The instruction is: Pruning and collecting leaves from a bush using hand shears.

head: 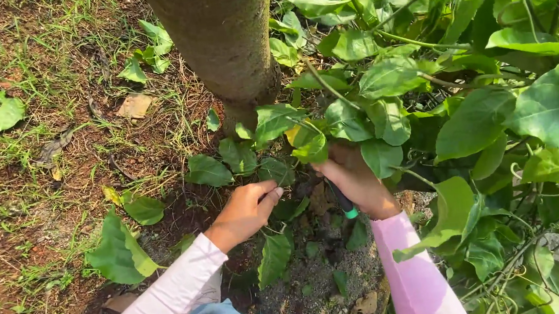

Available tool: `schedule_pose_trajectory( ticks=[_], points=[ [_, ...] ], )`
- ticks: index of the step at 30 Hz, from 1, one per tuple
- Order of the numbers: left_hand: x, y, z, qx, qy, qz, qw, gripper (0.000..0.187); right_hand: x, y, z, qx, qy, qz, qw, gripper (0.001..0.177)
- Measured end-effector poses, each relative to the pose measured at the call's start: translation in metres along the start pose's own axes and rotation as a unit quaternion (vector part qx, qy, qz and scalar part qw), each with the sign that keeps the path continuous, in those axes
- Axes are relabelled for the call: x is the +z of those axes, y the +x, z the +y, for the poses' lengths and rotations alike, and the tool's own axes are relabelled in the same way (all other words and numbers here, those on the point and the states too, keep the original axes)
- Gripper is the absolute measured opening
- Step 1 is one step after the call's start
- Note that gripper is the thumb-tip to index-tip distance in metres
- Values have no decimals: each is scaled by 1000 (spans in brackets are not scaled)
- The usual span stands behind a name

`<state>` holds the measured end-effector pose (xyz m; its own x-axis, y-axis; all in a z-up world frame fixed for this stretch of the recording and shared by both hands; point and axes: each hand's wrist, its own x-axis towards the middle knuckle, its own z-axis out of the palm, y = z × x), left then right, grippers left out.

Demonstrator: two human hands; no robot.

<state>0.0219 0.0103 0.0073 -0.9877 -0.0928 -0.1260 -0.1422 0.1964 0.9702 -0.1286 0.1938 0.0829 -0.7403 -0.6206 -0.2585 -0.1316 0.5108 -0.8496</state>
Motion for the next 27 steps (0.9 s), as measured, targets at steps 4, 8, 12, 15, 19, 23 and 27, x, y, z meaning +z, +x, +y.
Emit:
schedule_pose_trajectory(
  ticks=[4, 8, 12, 15, 19, 23, 27],
  points=[
    [-2, -4, -19, 30, 68, 22, 997, 28, 1, 1, 13, 88, 112, 13, 990, 29],
    [-12, -25, -38, -36, 57, 20, 998, 26, 9, -34, -31, 59, -118, 7, 991, 34],
    [3, -42, -94, -29, 200, -23, 979, 19, 20, -75, -18, 28, -161, 1, 987, 45],
    [38, -43, -108, 7, 209, -62, 976, 21, 21, -100, 3, -75, -80, -88, 990, 44],
    [70, -26, -54, -52, 150, -205, 966, 29, 14, -125, 42, -35, -132, -222, 966, 37],
    [72, -24, -35, -4, 184, -243, 952, 31, -21, -176, 87, 104, -153, -181, 966, 42],
    [45, -5, -33, 123, 309, -9, 943, 35, -102, -273, 195, 211, -194, -127, 949, 43]
  ],
)
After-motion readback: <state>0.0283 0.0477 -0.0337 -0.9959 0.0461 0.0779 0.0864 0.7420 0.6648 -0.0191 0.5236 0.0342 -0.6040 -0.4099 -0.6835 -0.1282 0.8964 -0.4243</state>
